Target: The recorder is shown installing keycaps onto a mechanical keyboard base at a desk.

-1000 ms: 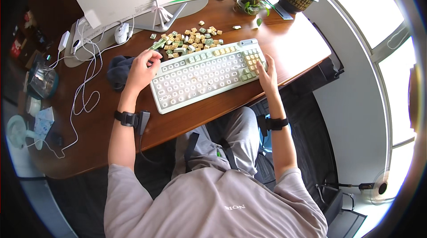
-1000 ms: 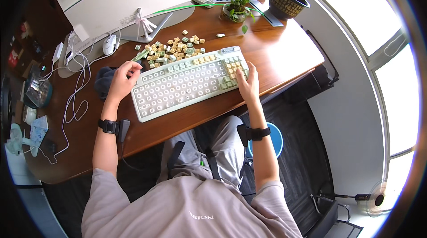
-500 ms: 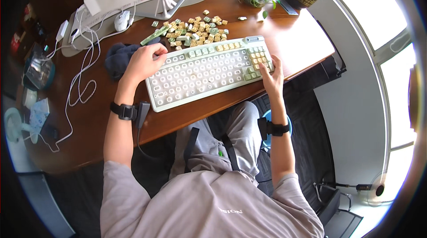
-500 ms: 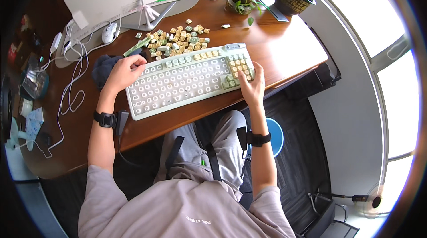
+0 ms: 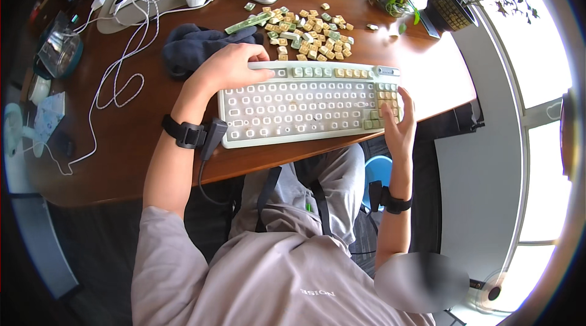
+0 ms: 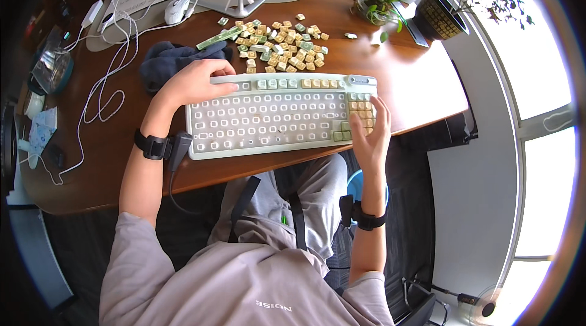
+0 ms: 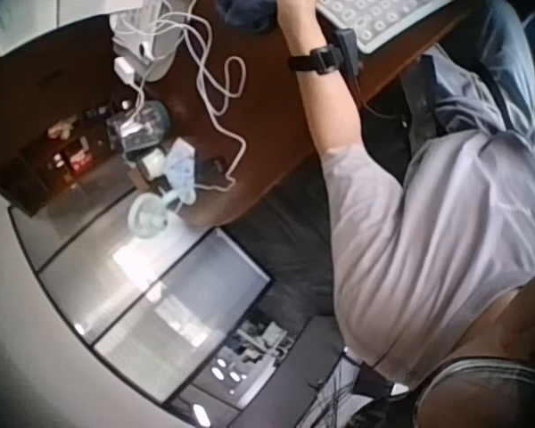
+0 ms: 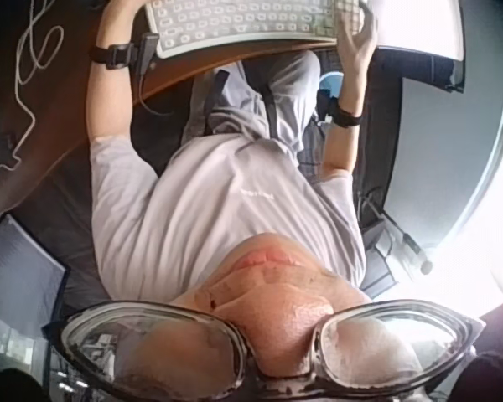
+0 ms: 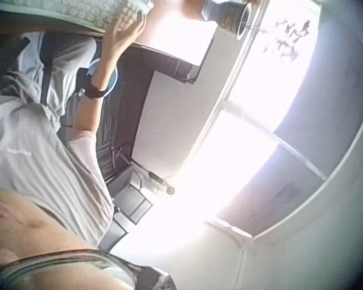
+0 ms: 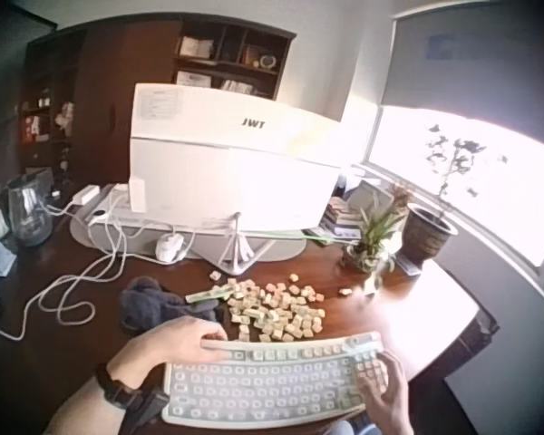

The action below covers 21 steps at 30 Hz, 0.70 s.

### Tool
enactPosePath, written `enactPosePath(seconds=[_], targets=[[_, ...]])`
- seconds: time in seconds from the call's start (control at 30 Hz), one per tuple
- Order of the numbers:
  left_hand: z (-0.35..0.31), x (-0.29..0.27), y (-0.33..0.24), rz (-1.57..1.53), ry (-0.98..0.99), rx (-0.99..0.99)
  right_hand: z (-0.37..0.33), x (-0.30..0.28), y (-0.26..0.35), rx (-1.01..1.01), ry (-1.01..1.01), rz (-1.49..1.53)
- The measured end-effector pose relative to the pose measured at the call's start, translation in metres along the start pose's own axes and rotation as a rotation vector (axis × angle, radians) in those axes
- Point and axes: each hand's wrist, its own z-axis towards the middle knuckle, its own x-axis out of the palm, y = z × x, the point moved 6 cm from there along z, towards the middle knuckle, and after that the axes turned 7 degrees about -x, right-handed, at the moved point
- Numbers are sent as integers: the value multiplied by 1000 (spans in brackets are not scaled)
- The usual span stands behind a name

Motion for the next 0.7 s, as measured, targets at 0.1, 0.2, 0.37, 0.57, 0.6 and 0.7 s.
enactPosePath(seconds=[0.1,0.2,0.37,0.57,0.6,0.7], targets=[[-1,-1,1,27,21,-26,27,31,49,-195,289,54],[0,-2,1,50,12,-11,49,65,98,-383,467,126],[1,-1,3,69,-19,-28,72,110,137,-509,547,153],[0,-1,8,75,-2,-73,70,129,142,-593,616,136],[1,-1,9,73,5,-84,71,130,140,-563,628,155],[1,-1,8,93,-17,-67,73,130,140,-551,636,168]])
